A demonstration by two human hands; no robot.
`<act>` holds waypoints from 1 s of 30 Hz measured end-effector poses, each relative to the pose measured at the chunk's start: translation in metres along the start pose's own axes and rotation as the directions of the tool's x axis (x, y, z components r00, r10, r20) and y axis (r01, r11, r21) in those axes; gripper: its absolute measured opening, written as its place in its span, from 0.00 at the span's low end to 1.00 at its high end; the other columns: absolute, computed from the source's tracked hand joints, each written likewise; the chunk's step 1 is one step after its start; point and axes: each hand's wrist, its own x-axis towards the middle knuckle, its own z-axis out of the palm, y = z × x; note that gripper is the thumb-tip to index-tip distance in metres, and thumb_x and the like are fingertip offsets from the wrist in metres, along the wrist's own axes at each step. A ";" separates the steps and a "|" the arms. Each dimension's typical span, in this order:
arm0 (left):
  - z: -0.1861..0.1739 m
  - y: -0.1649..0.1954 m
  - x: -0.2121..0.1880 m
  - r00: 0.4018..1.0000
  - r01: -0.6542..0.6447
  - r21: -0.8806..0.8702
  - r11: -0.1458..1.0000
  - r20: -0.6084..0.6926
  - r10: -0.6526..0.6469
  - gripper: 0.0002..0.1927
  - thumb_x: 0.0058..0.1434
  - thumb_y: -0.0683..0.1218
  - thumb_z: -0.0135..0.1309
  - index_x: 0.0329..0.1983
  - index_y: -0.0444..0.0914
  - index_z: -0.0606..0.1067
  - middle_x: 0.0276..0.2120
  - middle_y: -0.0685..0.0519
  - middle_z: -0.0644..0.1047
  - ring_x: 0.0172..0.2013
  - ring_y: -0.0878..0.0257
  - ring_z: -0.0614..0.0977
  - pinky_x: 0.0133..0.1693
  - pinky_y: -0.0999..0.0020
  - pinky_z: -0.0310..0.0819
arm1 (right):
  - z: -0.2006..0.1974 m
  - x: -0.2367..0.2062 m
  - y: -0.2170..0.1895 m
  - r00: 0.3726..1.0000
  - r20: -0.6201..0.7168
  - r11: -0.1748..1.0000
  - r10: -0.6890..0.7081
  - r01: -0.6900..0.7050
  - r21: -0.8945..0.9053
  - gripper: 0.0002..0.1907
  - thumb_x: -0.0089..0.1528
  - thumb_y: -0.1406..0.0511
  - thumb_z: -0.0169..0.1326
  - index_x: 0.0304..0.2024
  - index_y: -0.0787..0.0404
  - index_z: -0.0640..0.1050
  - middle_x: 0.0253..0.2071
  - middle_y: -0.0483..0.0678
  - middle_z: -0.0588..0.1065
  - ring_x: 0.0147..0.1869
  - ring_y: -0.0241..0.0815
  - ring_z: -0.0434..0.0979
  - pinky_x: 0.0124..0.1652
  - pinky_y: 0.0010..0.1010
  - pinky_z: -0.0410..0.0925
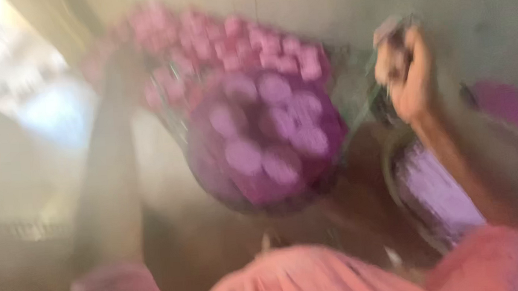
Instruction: The person presses pink rice cake batter with a hand-held mold press onto round portions arranged on magenta fabric discs, refills the press from a large basin of batter, then lifts a steamer lid to check a tray of cakes steaming in a pot and stacks woven bamboo trays over the finished trays.
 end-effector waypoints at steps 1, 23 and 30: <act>-0.010 0.008 0.032 0.997 0.072 -0.047 0.996 0.011 -0.071 0.28 0.80 0.63 0.49 0.59 0.33 0.72 0.45 0.52 0.79 0.44 0.62 0.75 0.49 0.67 0.68 | 0.009 0.016 0.007 0.998 -0.042 0.996 -0.046 0.043 -0.081 0.13 0.76 0.62 0.44 0.39 0.61 0.73 0.26 0.39 0.58 0.28 0.31 0.55 0.30 0.25 0.54; -0.232 -0.305 0.180 0.877 0.455 -0.240 0.858 0.291 -0.383 0.23 0.72 0.54 0.48 0.63 0.35 0.72 0.54 0.50 0.77 0.55 0.60 0.76 0.62 0.61 0.65 | 0.052 -0.132 0.152 0.306 -0.716 0.507 -0.627 -0.537 -0.674 0.08 0.72 0.67 0.47 0.48 0.63 0.76 0.32 0.47 0.69 0.32 0.38 0.67 0.33 0.31 0.62; -0.255 -0.359 0.143 0.994 -0.027 0.754 0.657 0.088 -0.060 0.28 0.57 0.52 0.63 0.57 0.33 0.75 0.52 0.35 0.75 0.48 0.43 0.79 0.50 0.49 0.74 | 0.156 -0.184 0.249 0.409 -0.434 -0.522 -0.803 -0.834 0.180 0.27 0.60 0.58 0.63 0.60 0.58 0.79 0.49 0.52 0.75 0.46 0.48 0.79 0.38 0.38 0.73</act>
